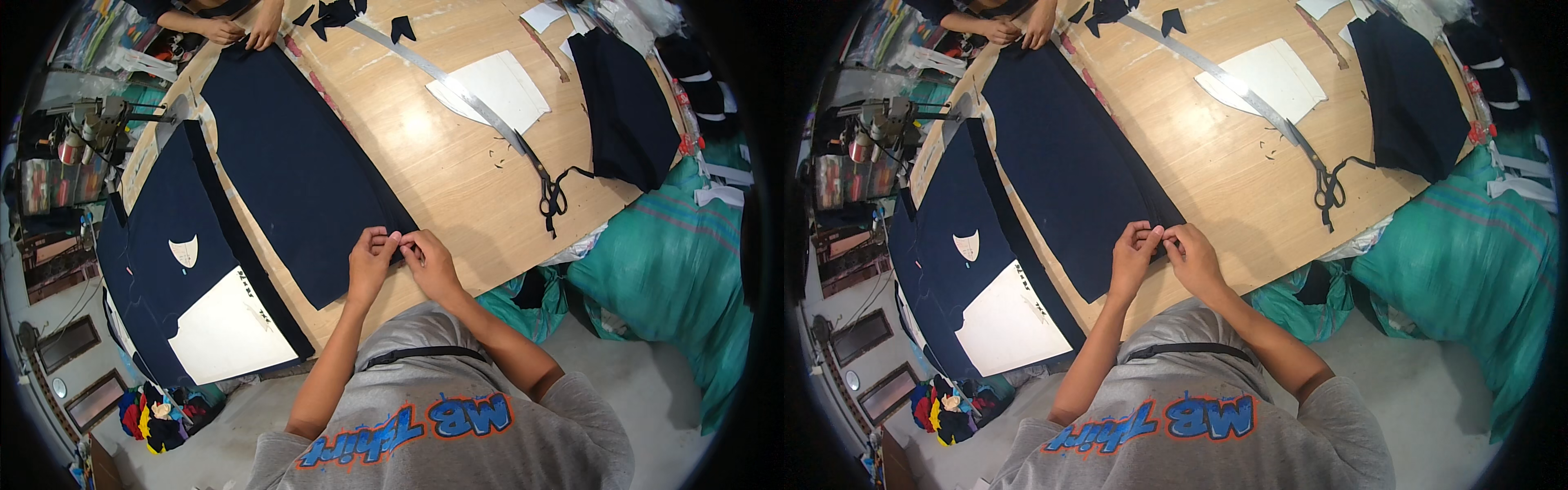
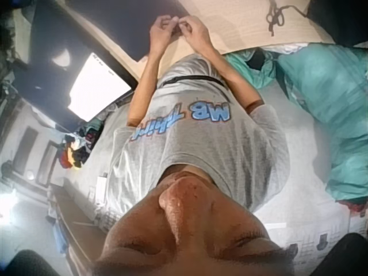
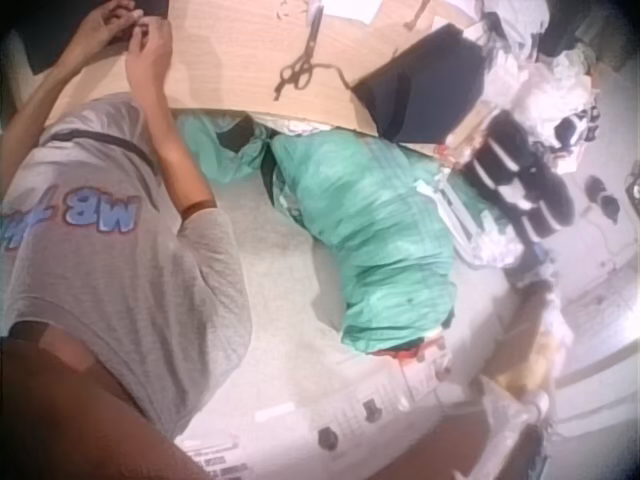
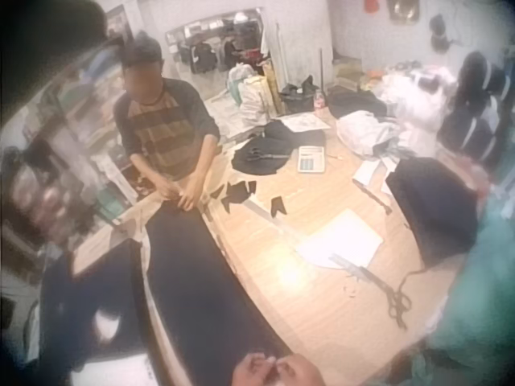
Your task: The person handles dark fabric pieces on a worktable, aligns them with paper patterns, and uses scissors to trim edges. A coworker operates a sewing machine nearby. The person repeatedly folds, aligns, and cuts fabric pieces, then places them into a green sack.
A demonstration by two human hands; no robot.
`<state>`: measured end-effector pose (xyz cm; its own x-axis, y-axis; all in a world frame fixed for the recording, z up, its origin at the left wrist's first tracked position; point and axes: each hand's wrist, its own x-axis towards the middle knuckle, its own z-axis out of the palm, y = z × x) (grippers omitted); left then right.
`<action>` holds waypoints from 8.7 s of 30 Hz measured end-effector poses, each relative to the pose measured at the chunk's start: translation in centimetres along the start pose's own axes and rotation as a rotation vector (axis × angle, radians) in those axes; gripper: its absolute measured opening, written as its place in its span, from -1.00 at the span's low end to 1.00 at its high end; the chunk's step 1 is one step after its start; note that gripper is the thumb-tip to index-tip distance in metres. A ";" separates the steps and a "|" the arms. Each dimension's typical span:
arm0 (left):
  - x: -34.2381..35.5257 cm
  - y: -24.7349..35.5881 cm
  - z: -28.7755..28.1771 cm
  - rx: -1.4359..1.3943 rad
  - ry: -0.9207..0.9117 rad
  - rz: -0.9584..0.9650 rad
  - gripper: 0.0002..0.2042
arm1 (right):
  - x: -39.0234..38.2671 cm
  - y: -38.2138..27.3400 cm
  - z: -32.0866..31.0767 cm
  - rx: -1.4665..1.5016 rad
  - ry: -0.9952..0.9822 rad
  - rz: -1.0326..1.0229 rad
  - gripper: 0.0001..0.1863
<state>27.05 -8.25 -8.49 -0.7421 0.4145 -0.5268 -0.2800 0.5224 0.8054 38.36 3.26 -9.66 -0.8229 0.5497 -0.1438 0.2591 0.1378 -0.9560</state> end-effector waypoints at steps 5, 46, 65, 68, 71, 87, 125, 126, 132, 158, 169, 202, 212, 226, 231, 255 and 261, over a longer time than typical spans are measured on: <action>-1.0 0.8 1.0 0.085 0.114 0.110 -0.74 | -0.5 0.8 -0.1 -0.054 0.021 -0.015 -0.87; -0.7 -0.5 0.1 0.398 0.108 0.204 -0.71 | -0.6 3.1 0.6 -0.183 0.169 -0.088 -0.78; -0.2 0.6 0.1 0.458 0.107 0.188 -0.65 | -0.8 2.3 0.6 -0.022 0.088 -0.127 -0.80; -0.2 0.5 0.1 0.456 0.097 0.177 -0.65 | -0.6 2.8 0.1 -0.109 0.189 -0.102 -0.79; -0.2 0.2 0.1 0.442 0.096 0.180 -0.65 | -0.5 3.1 0.0 -0.254 0.233 -0.113 -0.79; 0.8 0.4 0.2 0.532 0.133 0.174 -0.58 | -0.2 1.9 0.0 0.144 -0.036 0.029 -0.84; 1.3 1.1 0.0 0.607 0.062 0.161 -0.56 | -1.6 3.6 1.1 0.092 0.145 -0.038 -0.78; 1.3 1.1 0.0 0.600 0.066 0.164 -0.57 | -1.8 3.8 1.2 0.181 0.173 0.071 -0.78; 1.0 0.6 -0.3 0.557 0.050 0.150 -0.57 | -1.3 3.7 0.5 -0.115 0.245 0.026 -0.81; 0.9 2.2 0.7 0.590 0.060 -0.007 -0.59 | -0.6 4.4 0.4 -0.144 0.189 -0.173 -0.78; 0.7 2.5 0.8 0.592 0.045 0.008 -0.59 | -0.8 4.3 0.5 -0.196 0.185 -0.182 -0.79; 0.7 1.5 0.5 0.509 0.074 0.037 -0.58 | -1.0 3.6 1.0 -0.209 0.235 -0.059 -0.73; 0.3 2.1 -0.2 0.444 0.131 0.005 -0.43 | -0.6 1.1 0.8 0.052 0.069 -0.021 -0.69; -0.3 4.4 -2.6 0.529 0.137 0.052 -0.47 | 2.6 0.3 1.9 0.271 -0.030 0.174 -0.42; 4.8 6.2 -8.8 0.618 0.561 0.554 -0.51 | 4.7 0.1 2.1 -0.026 -0.029 0.202 -0.30; 22.7 4.1 -31.9 0.055 0.369 -0.145 0.03 | 23.0 -7.7 10.4 -0.124 0.062 -0.174 -0.50; 21.3 5.3 -31.5 0.019 0.381 0.003 -0.16 | 29.5 -11.0 14.9 -0.369 -0.086 0.155 -0.18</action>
<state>-9.37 -20.12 -6.93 -0.9171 0.1116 -0.3827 -0.2685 0.5366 0.8000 3.69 5.69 -7.19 -0.7951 0.5184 -0.3146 0.5345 0.3541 -0.7674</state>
